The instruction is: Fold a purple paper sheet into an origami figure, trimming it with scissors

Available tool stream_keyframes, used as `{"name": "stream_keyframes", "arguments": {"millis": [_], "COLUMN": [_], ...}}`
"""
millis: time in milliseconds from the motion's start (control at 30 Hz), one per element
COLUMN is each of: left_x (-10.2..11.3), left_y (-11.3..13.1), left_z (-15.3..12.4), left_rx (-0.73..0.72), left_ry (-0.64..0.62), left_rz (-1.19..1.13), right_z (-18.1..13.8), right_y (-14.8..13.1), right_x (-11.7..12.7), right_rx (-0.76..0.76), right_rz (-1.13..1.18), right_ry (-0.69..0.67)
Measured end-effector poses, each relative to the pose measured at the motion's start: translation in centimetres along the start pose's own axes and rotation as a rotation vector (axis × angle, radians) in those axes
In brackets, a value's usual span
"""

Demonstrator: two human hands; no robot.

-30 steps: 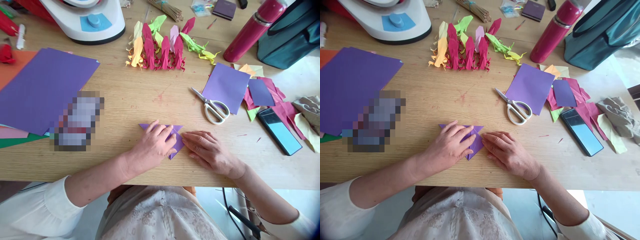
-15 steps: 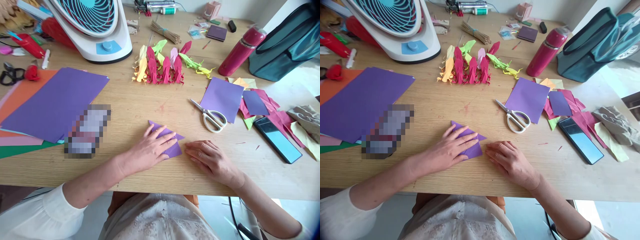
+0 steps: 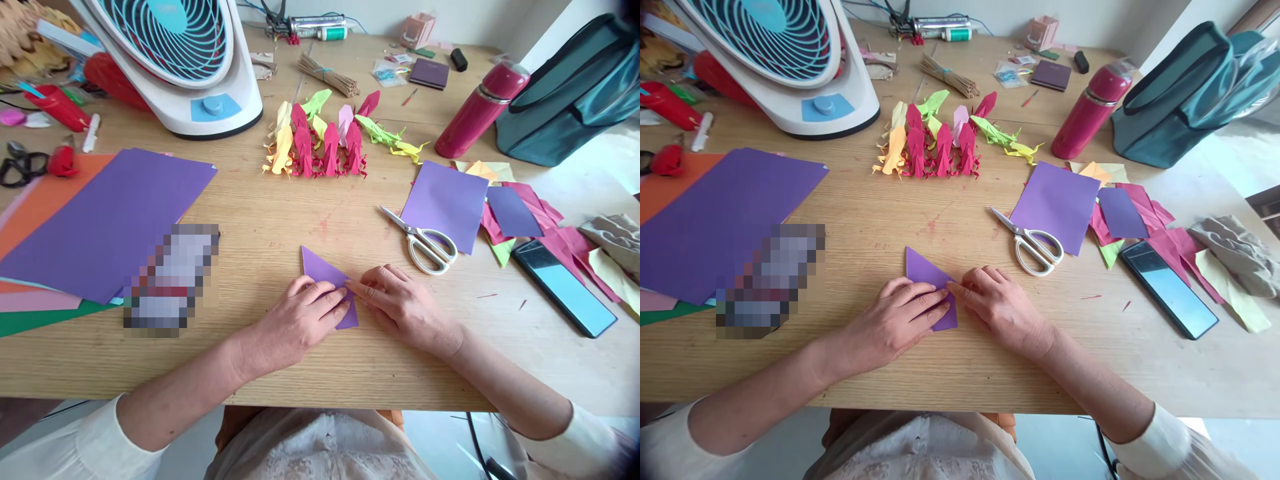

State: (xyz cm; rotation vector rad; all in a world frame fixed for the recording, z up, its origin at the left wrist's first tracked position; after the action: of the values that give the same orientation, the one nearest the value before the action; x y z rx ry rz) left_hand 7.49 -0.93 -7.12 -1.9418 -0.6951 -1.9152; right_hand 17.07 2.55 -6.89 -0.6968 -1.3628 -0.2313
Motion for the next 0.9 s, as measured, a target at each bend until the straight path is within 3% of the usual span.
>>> {"name": "stream_keyframes", "arguments": {"millis": [267, 667, 900], "left_x": [-1.8, -1.9, -2.1], "left_y": [-0.2, 1.2, 1.7], "left_z": [-1.5, -3.4, -3.7], "left_rx": [0.028, 0.037, 0.015], "left_ry": [-0.13, -0.062, -0.106], "left_rz": [-0.061, -0.016, -0.018], "right_z": [0.1, 0.3, 0.1], "right_y": [0.4, 0.7, 0.9], "right_x": [-0.7, -0.5, -0.4], "right_rx": [-0.031, -0.042, -0.073], "right_rz": [-0.024, -0.095, -0.119], "right_ry": [-0.01, -0.033, -0.022]}}
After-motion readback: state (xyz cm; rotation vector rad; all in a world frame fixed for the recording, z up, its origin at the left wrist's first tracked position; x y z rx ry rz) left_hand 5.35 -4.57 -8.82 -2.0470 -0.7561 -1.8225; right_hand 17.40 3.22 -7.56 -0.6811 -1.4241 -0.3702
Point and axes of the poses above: each hand's wrist, its own z-axis towards the middle knuckle, its own x-axis out of the back of the hand, y = z × x, the point moved 10 cm from there along z, towards the middle knuckle, and after that the axes turned 13 degrees about -y, right-handed, at the moved point
